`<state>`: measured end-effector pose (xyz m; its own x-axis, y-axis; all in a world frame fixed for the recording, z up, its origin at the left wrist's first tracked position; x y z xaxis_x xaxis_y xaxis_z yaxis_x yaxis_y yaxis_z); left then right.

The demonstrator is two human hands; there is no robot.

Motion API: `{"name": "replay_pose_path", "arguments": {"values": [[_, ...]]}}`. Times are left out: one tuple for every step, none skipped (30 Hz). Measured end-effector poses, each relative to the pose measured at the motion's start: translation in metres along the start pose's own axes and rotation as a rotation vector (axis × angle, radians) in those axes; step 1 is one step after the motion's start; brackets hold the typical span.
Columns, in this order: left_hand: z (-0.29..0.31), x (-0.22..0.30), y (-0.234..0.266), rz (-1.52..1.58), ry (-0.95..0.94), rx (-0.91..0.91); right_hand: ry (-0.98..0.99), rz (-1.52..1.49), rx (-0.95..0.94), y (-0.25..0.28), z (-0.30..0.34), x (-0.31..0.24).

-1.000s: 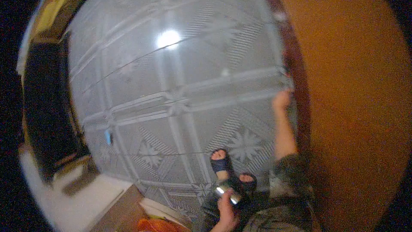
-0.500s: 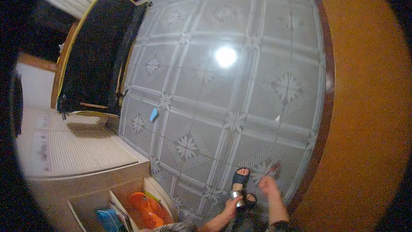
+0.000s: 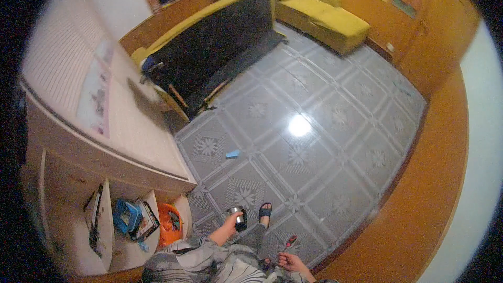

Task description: The person uses a screwdriver to remove and then re-install a metal leg on the bottom corner of a yellow sofa, handling several small screws.

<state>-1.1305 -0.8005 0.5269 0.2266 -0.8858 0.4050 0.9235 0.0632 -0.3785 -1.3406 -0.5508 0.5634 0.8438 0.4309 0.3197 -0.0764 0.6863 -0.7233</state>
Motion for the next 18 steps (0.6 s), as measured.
{"name": "replay_pose_path", "arguments": {"values": [[-0.013,0.021,-0.001,0.012,-0.035,0.018,0.002,-0.006,0.047,-0.032,0.003,-0.024],[0.017,0.054,-0.046,0.056,0.008,-0.106,0.016,0.012,0.068,-0.041,0.004,-0.057],[0.058,0.092,-0.092,0.101,0.055,-0.224,0.144,0.116,0.026,-0.041,0.010,-0.081],[0.094,0.135,-0.140,0.152,0.112,-0.343,0.273,0.220,-0.016,-0.040,0.019,-0.096],[0.073,0.135,-0.123,0.211,0.032,-0.288,0.311,0.218,0.047,-0.079,0.022,-0.109],[0.044,0.137,-0.111,0.264,-0.029,-0.234,0.361,0.207,0.118,-0.125,0.024,-0.122],[0.016,0.138,-0.097,0.297,-0.043,-0.215,0.396,0.165,0.081,-0.143,0.017,-0.142],[-0.008,0.147,-0.097,0.303,-0.077,-0.176,0.455,0.102,0.048,-0.155,0.015,-0.162],[-0.022,0.158,-0.099,0.314,-0.117,-0.132,0.442,0.109,0.062,-0.173,0.011,-0.180],[-0.029,0.169,-0.108,0.328,-0.111,-0.126,0.496,0.141,0.089,-0.191,0.008,-0.199],[-0.035,0.179,-0.115,0.348,-0.129,-0.100,0.547,0.176,0.116,-0.203,0.005,-0.216],[-0.044,0.192,-0.122,0.369,-0.152,-0.075,0.536,0.187,0.126,-0.213,-0.001,-0.236],[-0.057,0.196,-0.114,0.396,-0.163,-0.049,0.492,0.181,0.108,-0.226,-0.012,-0.255],[-0.070,0.205,-0.103,0.425,-0.179,-0.026,0.446,0.174,0.092,-0.239,-0.024,-0.274],[-0.082,0.211,-0.095,0.497,-0.204,0.028,0.347,0.188,0.069,-0.248,-0.038,-0.297],[-0.081,0.223,-0.107,0.554,-0.202,0.071,0.346,0.183,0.094,-0.264,-0.046,-0.313],[-0.082,0.239,-0.116,0.592,-0.165,0.083,0.357,0.111,0.086,-0.282,-0.060,-0.332],[-0.084,0.235,-0.077,0.667,-0.277,0.083,0.296,0.070,0.061,-0.312,-0.087,-0.341]]}}
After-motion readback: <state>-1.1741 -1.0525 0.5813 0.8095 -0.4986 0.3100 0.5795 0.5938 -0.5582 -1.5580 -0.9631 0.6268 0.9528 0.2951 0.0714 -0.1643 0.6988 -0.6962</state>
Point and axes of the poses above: each hand's wrist, its own z-axis away from the middle knuckle, its own y-axis out of the back of the hand, x = y × z, the point moved 1 cm from there along -z, towards the middle knuckle, and after that the axes turned 11 degrees about -x, right-handed, at the moved point
